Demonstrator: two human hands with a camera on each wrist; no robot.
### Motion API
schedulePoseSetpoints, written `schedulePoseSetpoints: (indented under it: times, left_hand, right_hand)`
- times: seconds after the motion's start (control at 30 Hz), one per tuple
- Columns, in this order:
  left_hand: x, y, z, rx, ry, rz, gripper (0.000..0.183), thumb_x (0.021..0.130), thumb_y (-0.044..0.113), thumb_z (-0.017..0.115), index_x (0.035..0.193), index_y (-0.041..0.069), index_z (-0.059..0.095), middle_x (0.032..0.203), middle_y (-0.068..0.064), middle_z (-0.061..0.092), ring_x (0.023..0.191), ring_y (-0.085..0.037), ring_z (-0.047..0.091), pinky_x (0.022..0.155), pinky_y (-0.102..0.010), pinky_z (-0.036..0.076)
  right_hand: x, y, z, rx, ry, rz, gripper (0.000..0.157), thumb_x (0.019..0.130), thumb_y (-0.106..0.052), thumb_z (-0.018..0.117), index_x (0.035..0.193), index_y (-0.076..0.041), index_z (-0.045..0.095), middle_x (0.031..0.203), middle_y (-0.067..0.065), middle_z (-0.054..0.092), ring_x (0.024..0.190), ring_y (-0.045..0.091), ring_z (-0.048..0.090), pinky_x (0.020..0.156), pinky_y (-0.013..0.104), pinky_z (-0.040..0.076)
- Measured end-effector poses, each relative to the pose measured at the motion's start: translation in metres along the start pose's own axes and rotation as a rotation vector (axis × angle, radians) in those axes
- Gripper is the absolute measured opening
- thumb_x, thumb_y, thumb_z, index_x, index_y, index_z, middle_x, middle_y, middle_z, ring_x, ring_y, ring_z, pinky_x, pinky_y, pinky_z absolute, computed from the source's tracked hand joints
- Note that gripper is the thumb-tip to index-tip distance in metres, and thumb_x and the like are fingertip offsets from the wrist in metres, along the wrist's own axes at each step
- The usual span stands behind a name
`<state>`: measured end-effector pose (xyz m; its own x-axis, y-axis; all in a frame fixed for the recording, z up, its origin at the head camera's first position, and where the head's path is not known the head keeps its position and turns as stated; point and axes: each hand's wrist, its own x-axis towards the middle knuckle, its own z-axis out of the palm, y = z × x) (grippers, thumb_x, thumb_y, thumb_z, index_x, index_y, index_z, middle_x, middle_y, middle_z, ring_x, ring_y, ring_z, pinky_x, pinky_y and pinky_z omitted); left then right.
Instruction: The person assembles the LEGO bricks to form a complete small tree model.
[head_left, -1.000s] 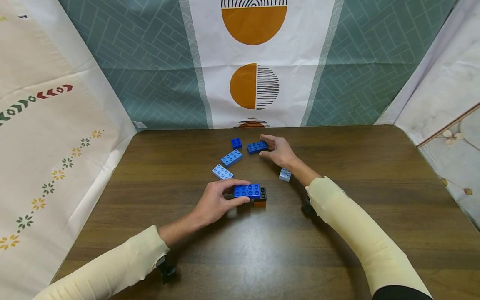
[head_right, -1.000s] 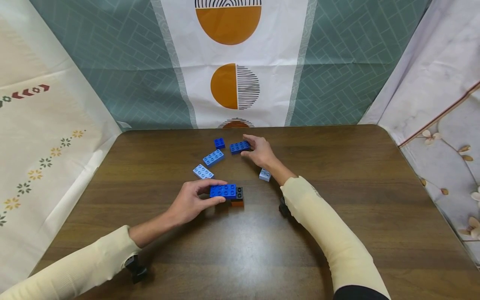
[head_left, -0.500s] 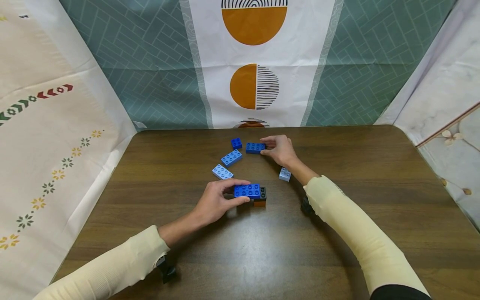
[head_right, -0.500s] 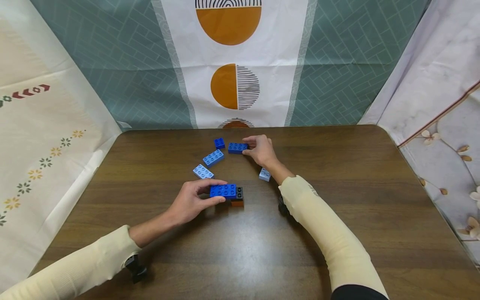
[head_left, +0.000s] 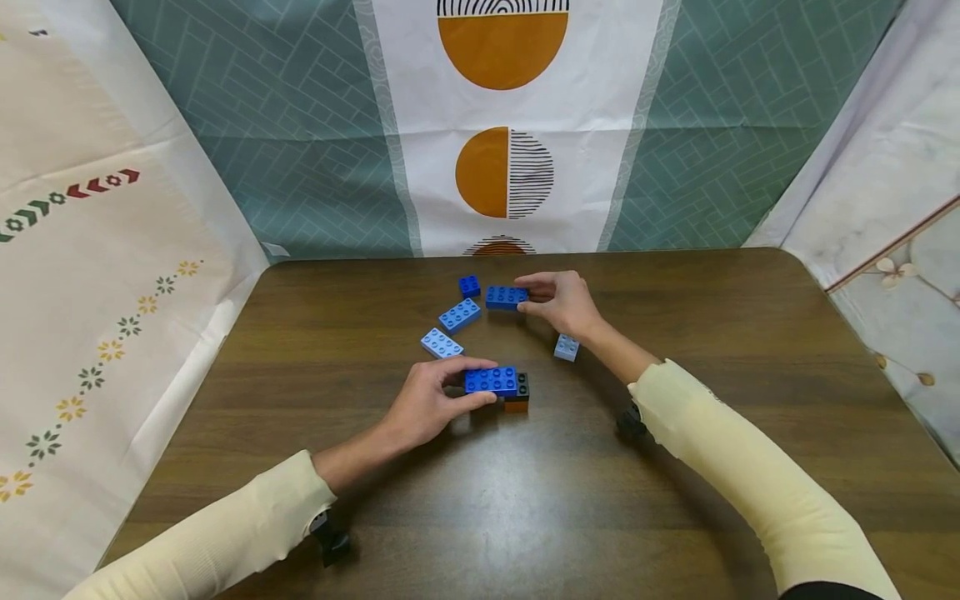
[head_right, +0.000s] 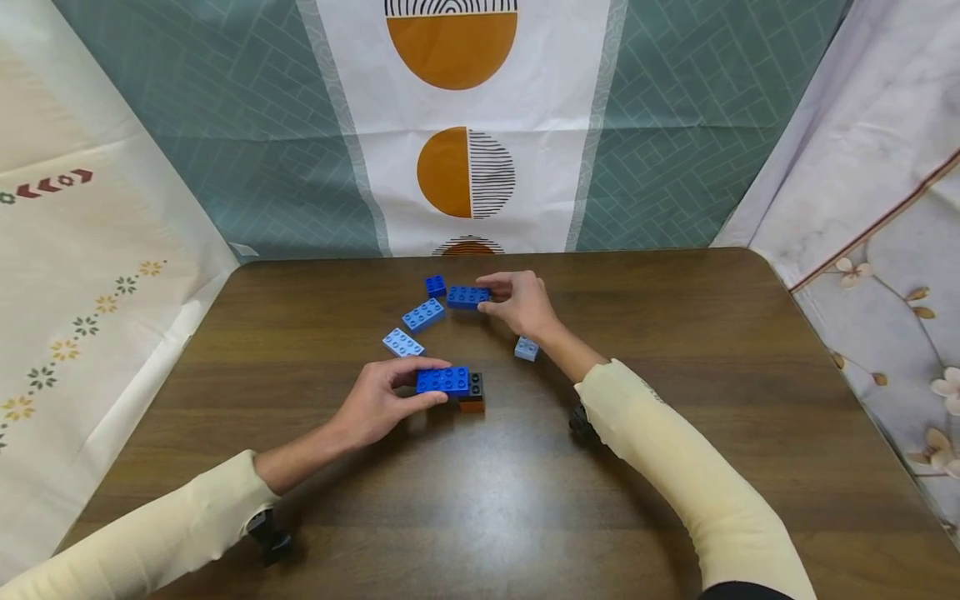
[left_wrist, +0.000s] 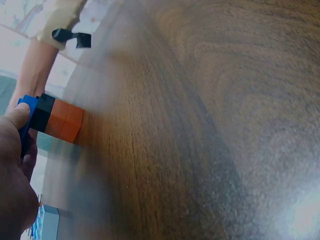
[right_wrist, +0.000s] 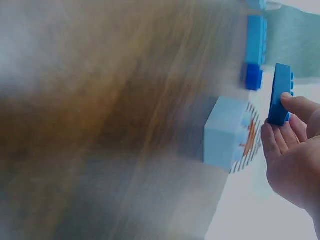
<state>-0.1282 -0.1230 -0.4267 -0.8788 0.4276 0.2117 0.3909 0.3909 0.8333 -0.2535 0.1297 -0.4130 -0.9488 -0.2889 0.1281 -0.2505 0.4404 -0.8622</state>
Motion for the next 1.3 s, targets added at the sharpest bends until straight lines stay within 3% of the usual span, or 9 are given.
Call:
schedulePoseSetpoints:
  times: [0.37, 0.67, 0.97, 1.3]
  left_hand:
    - [-0.001, -0.001, 0.0, 0.009, -0.004, -0.005, 0.035, 0.095, 0.023, 0.084, 0.128, 0.019, 0.077, 0.125, -0.001, 0.076, 0.105, -0.013, 0.074, 0.09, -0.033, 0.062]
    - [-0.002, -0.003, 0.001, 0.014, -0.005, -0.007, 0.036, 0.094, 0.022, 0.084, 0.129, 0.019, 0.076, 0.125, -0.002, 0.076, 0.106, -0.014, 0.074, 0.092, -0.036, 0.062]
    - [-0.001, -0.002, 0.001, 0.004, -0.003, 0.009, 0.036, 0.094, 0.021, 0.085, 0.129, 0.017, 0.076, 0.122, -0.002, 0.076, 0.103, -0.013, 0.075, 0.092, -0.035, 0.062]
    - [0.001, 0.0, 0.001, 0.009, -0.001, 0.01, 0.036, 0.094, 0.021, 0.085, 0.129, 0.017, 0.077, 0.123, -0.003, 0.076, 0.102, -0.014, 0.075, 0.089, -0.032, 0.062]
  right_hand:
    - [-0.046, -0.015, -0.015, 0.093, -0.087, -0.058, 0.038, 0.096, -0.003, 0.079, 0.133, 0.0, 0.072, 0.133, 0.016, 0.072, 0.12, 0.031, 0.071, 0.101, 0.043, 0.057]
    - [-0.082, -0.018, -0.033, 0.105, -0.137, -0.08, 0.041, 0.096, -0.001, 0.078, 0.137, -0.002, 0.07, 0.135, 0.013, 0.068, 0.122, 0.033, 0.069, 0.106, 0.058, 0.052]
    - [-0.107, -0.02, -0.037, 0.12, -0.167, -0.088, 0.042, 0.095, 0.002, 0.078, 0.136, -0.003, 0.071, 0.134, 0.012, 0.069, 0.121, 0.03, 0.067, 0.109, 0.054, 0.051]
    - [-0.121, -0.019, -0.037, 0.132, -0.201, -0.093, 0.043, 0.094, 0.004, 0.078, 0.135, -0.002, 0.071, 0.138, 0.013, 0.066, 0.127, 0.032, 0.063, 0.11, 0.049, 0.05]
